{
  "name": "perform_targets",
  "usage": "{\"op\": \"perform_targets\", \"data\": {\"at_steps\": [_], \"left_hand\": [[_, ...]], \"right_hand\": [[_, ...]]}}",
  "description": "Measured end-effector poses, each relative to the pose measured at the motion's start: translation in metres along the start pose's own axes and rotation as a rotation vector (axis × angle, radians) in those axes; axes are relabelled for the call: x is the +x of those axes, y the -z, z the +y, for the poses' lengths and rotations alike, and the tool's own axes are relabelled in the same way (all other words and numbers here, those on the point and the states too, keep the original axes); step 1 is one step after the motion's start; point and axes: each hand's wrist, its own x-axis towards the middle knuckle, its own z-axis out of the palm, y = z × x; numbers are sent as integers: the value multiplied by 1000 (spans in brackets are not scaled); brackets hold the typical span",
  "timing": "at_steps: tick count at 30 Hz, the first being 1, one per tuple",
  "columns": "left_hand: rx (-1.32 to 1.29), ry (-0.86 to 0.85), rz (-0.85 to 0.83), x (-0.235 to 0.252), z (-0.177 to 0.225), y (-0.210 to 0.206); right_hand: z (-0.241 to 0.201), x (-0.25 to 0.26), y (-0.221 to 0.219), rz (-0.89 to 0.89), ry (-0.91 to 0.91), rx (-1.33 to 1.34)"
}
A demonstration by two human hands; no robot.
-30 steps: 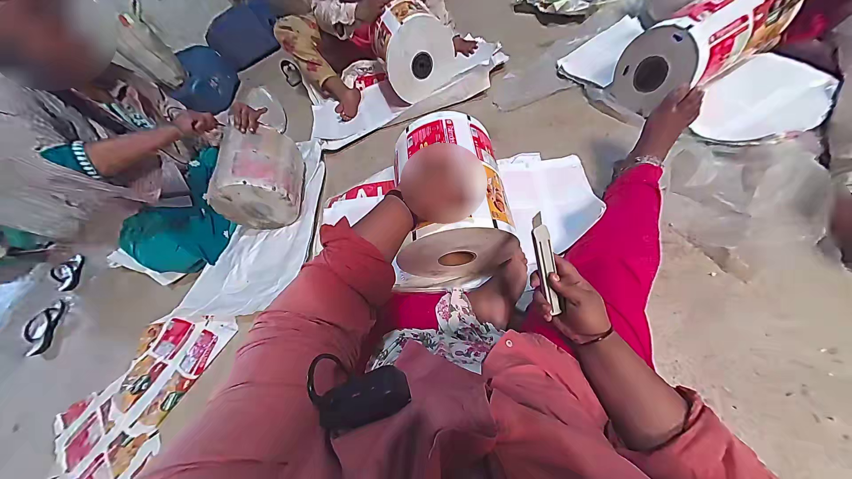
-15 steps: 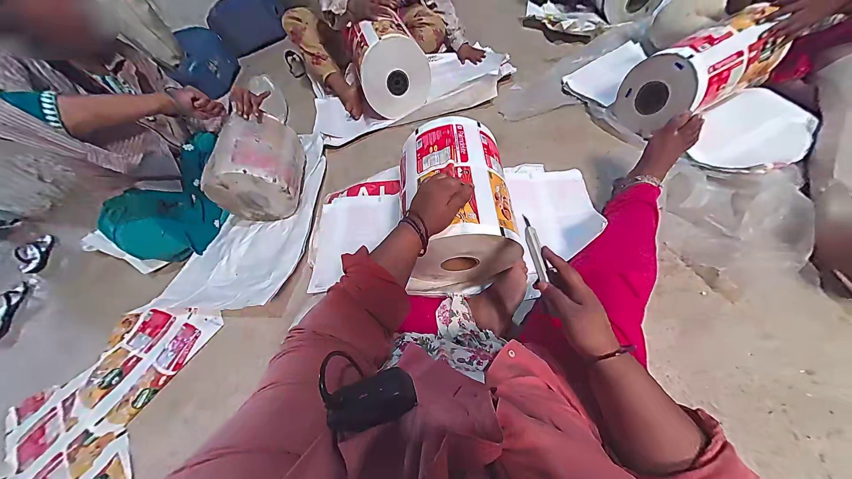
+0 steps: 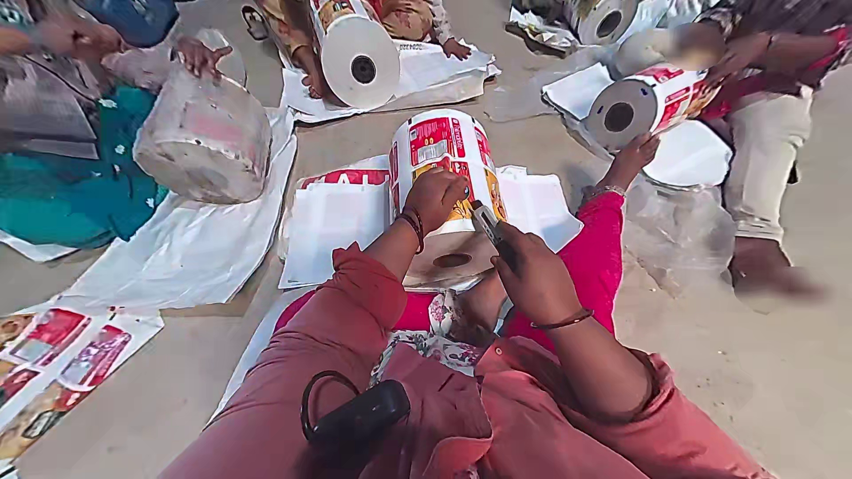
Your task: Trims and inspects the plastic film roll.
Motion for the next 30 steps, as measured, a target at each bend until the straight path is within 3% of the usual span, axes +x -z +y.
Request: {"op": "perform_targets", "data": {"at_steps": [11, 18, 23, 30], "left_hand": [[35, 69, -36, -12, -6, 14], [29, 58, -53, -6, -3, 11], [21, 70, -63, -3, 3, 9], [72, 141, -132, 2, 11, 9]], "right_hand": [[-17, -7, -24, -2, 59, -47], [-12, -3, -12, -91, 21, -32], [5, 0, -6, 63, 94, 12], [-4, 2, 2, -22, -34, -38]]}}
